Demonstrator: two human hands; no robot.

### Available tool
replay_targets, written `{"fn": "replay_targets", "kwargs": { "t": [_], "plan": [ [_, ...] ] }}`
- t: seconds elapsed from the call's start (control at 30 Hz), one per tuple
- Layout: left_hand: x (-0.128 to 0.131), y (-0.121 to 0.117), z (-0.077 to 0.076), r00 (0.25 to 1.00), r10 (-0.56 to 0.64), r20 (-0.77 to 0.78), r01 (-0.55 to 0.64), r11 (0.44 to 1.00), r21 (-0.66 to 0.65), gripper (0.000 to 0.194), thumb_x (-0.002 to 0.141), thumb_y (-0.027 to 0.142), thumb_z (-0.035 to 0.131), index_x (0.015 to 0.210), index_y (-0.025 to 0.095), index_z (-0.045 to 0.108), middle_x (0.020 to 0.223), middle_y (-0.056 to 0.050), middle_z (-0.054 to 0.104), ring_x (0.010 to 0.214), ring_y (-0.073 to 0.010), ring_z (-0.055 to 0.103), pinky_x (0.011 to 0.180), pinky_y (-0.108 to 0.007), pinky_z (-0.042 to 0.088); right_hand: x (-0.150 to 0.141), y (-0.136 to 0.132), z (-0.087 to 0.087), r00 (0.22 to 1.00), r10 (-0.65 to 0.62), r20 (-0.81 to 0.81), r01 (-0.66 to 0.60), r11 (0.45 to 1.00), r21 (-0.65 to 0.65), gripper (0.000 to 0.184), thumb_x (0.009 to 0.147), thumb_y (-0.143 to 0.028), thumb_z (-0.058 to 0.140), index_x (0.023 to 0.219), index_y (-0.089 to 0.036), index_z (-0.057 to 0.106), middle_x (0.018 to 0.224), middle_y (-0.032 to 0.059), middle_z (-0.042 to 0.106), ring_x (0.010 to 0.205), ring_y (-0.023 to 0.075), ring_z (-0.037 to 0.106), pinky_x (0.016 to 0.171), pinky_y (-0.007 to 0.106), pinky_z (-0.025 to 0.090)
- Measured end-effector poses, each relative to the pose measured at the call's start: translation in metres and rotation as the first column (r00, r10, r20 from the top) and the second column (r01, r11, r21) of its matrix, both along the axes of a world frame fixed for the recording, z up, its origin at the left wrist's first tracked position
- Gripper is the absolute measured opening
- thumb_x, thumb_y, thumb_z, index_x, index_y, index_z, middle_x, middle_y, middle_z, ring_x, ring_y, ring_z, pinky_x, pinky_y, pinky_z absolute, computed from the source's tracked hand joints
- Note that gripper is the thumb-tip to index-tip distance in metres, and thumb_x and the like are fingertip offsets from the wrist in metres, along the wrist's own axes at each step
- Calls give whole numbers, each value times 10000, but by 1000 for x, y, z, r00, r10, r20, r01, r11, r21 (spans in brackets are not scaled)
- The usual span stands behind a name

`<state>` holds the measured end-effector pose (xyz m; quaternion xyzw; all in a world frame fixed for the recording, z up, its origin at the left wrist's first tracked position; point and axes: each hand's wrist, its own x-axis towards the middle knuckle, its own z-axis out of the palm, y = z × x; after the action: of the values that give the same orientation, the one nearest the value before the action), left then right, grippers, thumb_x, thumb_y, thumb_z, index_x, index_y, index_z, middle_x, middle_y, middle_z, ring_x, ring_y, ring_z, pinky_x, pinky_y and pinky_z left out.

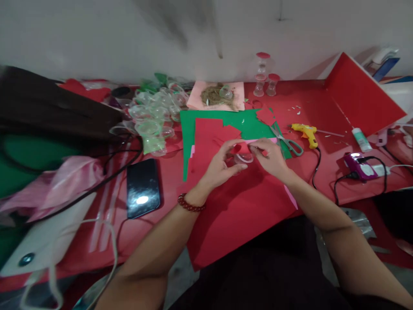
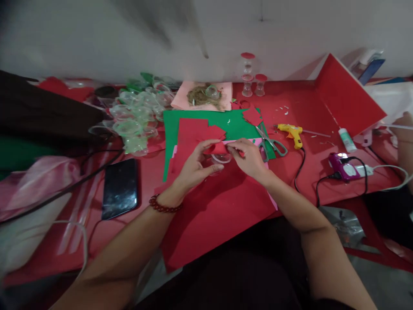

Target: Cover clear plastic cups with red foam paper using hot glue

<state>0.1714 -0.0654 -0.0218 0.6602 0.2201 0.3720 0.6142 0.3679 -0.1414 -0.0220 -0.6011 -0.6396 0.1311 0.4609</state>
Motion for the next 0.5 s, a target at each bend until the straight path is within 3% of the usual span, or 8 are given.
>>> {"fn": "replay_targets", "kwargs": {
  "t": [0.1,0.2,0.27,0.33,0.37,0.4,0.43,0.5],
  "plan": [
    [1,1,-2,1000,27,4,-27,999,-21,616,685,291,1006,1231,284,719,1242,-61,752,995,-191,728,834,-280,615,14,5,4,998,-39,43,40,999,-26,207,1066,-329,631,1038,-266,826,1036,64,794,977,211,725,880,359,578],
    [2,-1,0,1000,9,-1,-9,991,-133,580,724,295,979,1219,267,679,1043,-43,785,814,-170,723,659,-244,584,55,4,15,957,-237,168,248,968,-48,150,1021,-311,666,1011,-235,795,1052,93,781,1020,250,711,938,412,561],
    [3,-2,3,1000,11,11,-9,984,-177,565,736,295,966,1212,261,663,968,-36,791,777,-177,725,622,-245,573,91,-4,22,824,-481,300,521,851,-66,163,980,-308,693,1063,-194,773,1115,144,766,1078,304,689,1014,494,526],
    [4,-3,6,999,28,45,-20,985,-173,554,727,279,964,1196,258,668,939,-31,787,802,-188,734,640,-254,578,127,-14,27,622,-655,429,760,637,-131,318,946,-315,724,1187,-108,746,1268,250,723,1195,374,665,1046,539,501],
    [4,-4,7,997,35,65,-24,986,-163,547,722,269,965,1186,255,676,934,-31,784,821,-191,736,661,-259,581,142,-19,28,545,-676,496,829,524,-196,405,947,-327,726,1257,-66,721,1347,301,685,1246,399,656,1047,533,501],
    [5,-3,8,996,41,82,-28,988,-152,540,718,261,966,1178,252,683,928,-32,782,831,-190,734,681,-262,579,154,-23,29,512,-660,551,858,429,-284,477,941,-357,747,1295,-41,700,1378,330,668,1263,413,662,1035,516,511],
    [5,-3,9,994,46,95,-32,989,-144,534,717,254,967,1174,248,691,926,-33,781,837,-187,730,697,-264,577,164,-25,29,530,-613,585,848,375,-375,507,923,-377,782,1291,-38,700,1349,329,690,1253,412,682,1013,484,527],
    [6,-3,11,993,49,104,-34,989,-141,531,720,246,968,1179,243,701,932,-36,785,840,-179,721,723,-267,571,178,-27,29,588,-533,608,808,363,-464,395,931,-385,786,1179,-81,741,1232,278,755,1189,384,728,952,426,551]
  ]
}}
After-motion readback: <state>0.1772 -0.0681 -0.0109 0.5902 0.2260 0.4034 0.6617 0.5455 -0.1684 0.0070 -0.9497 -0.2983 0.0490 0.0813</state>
